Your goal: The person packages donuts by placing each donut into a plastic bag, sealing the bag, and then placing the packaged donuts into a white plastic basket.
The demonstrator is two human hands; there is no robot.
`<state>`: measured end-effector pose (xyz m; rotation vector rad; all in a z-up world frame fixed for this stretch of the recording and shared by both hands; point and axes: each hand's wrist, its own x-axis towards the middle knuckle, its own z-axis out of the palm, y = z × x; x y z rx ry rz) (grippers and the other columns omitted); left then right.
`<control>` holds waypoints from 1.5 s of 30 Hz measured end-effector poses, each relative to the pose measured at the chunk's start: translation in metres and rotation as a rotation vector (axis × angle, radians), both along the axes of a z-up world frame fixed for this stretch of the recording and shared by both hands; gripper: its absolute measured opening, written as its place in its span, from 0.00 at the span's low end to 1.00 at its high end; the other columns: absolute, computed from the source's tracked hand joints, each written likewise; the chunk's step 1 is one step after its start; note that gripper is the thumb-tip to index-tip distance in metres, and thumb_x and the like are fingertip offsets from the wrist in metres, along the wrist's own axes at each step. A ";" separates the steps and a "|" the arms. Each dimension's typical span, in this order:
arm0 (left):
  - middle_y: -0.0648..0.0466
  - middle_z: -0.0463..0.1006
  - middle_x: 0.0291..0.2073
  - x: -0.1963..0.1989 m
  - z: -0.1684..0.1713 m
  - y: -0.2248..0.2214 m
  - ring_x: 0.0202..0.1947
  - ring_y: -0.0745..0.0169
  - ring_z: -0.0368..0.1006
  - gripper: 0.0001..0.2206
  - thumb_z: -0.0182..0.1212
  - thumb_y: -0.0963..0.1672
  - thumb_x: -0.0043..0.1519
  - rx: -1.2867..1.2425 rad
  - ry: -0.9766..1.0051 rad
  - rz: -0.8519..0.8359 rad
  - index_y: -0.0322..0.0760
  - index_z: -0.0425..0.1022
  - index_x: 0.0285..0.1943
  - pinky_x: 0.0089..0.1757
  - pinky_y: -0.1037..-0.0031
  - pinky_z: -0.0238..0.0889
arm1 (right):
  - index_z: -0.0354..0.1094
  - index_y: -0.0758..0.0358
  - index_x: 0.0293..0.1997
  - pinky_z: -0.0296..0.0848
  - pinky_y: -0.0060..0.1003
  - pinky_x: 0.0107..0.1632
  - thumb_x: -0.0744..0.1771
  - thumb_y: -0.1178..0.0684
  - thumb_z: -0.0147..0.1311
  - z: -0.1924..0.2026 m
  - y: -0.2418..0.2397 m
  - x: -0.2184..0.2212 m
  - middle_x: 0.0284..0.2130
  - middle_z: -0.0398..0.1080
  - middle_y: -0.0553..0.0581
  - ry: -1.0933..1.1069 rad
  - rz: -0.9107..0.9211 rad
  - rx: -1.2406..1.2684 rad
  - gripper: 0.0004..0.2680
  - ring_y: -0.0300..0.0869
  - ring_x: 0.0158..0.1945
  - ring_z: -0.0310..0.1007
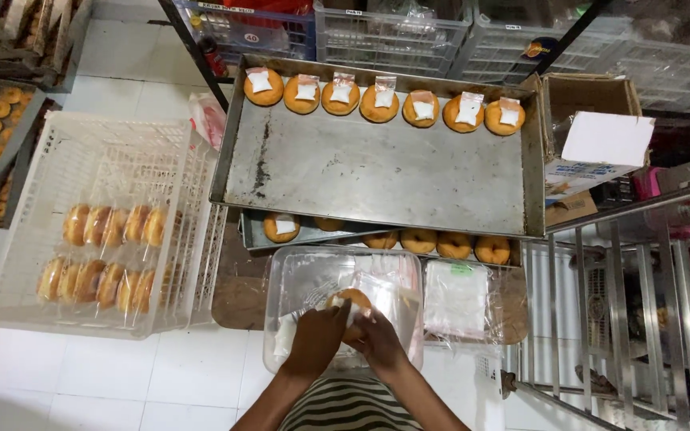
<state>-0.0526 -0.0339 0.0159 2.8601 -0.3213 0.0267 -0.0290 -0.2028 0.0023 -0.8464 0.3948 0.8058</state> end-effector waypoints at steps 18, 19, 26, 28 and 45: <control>0.53 0.83 0.30 0.001 0.017 0.015 0.25 0.53 0.78 0.25 0.59 0.42 0.60 -0.215 0.079 0.020 0.35 0.63 0.68 0.25 0.63 0.66 | 0.74 0.69 0.46 0.62 0.36 0.40 0.67 0.63 0.49 0.006 0.026 0.004 0.32 0.73 0.58 -0.135 -0.026 -0.281 0.08 0.41 0.32 0.67; 0.53 0.83 0.30 0.002 0.011 0.015 0.25 0.53 0.78 0.25 0.59 0.42 0.60 -0.216 0.080 0.020 0.35 0.63 0.68 0.25 0.63 0.66 | 0.74 0.69 0.46 0.62 0.36 0.40 0.67 0.63 0.49 -0.002 0.025 0.002 0.32 0.73 0.58 -0.134 -0.026 -0.282 0.08 0.41 0.32 0.67; 0.54 0.81 0.24 0.016 0.055 0.015 0.21 0.63 0.76 0.25 0.41 0.57 0.69 -0.539 0.592 0.325 0.40 0.79 0.37 0.27 0.75 0.67 | 0.64 0.63 0.61 0.69 0.48 0.55 0.71 0.53 0.46 0.017 0.038 0.004 0.49 0.69 0.62 0.184 0.017 -0.122 0.12 0.50 0.50 0.67; 0.57 0.80 0.20 0.017 0.061 0.016 0.16 0.67 0.74 0.29 0.38 0.59 0.69 -0.530 0.544 0.282 0.41 0.79 0.33 0.24 0.79 0.67 | 0.65 0.65 0.61 0.68 0.46 0.59 0.69 0.55 0.51 0.023 0.040 0.007 0.52 0.72 0.64 0.123 0.065 -0.192 0.14 0.51 0.55 0.70; 0.42 0.82 0.40 0.007 0.032 -0.011 0.30 0.42 0.78 0.22 0.34 0.52 0.72 -0.423 0.518 0.148 0.41 0.68 0.64 0.31 0.55 0.67 | 0.68 0.66 0.44 0.64 0.33 0.36 0.73 0.47 0.40 -0.080 0.035 -0.006 0.35 0.71 0.54 -0.179 -0.143 -0.080 0.13 0.35 0.34 0.64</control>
